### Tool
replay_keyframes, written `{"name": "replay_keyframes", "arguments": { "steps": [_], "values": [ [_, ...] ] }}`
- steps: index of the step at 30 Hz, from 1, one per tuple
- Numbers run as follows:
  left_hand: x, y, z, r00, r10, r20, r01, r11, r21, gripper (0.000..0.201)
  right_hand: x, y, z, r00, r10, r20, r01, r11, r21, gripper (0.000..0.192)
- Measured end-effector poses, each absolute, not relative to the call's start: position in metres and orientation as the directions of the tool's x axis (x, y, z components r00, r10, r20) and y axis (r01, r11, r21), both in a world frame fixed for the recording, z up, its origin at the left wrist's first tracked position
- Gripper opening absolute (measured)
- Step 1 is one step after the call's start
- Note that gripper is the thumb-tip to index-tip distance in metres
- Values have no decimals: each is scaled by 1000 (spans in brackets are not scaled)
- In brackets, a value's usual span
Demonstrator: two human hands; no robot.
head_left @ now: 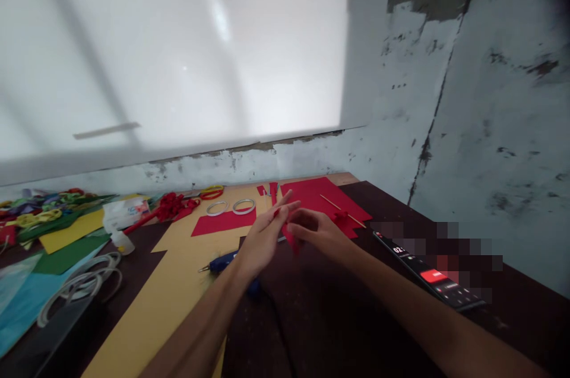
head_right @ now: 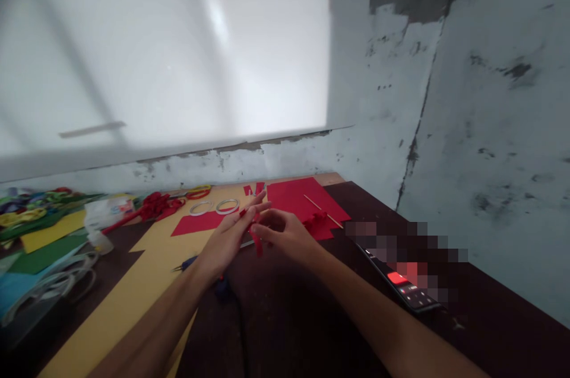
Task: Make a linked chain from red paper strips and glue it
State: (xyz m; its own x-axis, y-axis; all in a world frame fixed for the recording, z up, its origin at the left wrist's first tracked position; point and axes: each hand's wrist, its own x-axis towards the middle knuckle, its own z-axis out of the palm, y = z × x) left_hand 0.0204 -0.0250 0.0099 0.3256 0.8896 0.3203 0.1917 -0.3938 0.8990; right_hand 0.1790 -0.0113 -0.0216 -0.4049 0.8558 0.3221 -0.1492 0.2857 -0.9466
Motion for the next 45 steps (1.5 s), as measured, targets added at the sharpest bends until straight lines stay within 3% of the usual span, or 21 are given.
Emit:
{"name": "replay_keyframes", "arguments": {
  "steps": [3,7,10,14,16,22,27,33,45],
  "values": [
    [19,-22,9,300,905,303,177,-364,914,38,178,-11,-23,-416,848,327,-129,301,-945,37],
    [15,-15,6,74,941,330,100,-336,937,37,179,-10,-24,-320,892,320,-120,296,-947,33],
    [10,-12,4,23,942,336,37,-337,941,31,179,-11,-24,-299,909,290,-165,250,-954,31],
    [7,-11,4,42,955,295,-101,-290,952,27,178,-11,-26,-354,906,231,-273,137,-952,29],
    [8,-12,6,50,964,262,-74,-258,963,28,180,-11,-26,-351,914,203,-291,100,-951,30],
    [13,-20,11,136,974,183,-39,-180,983,28,185,-9,-19,-212,932,294,-242,241,-940,26],
    [16,-22,9,178,976,127,-21,-126,992,25,186,-8,-18,-186,935,301,-197,265,-944,19],
    [15,-21,7,211,954,215,8,-221,975,19,184,-9,-20,-165,927,337,-158,312,-937,11],
    [18,-26,12,179,960,214,118,-237,964,14,189,-7,-17,-227,897,378,-96,366,-926,6]
  ]
}}
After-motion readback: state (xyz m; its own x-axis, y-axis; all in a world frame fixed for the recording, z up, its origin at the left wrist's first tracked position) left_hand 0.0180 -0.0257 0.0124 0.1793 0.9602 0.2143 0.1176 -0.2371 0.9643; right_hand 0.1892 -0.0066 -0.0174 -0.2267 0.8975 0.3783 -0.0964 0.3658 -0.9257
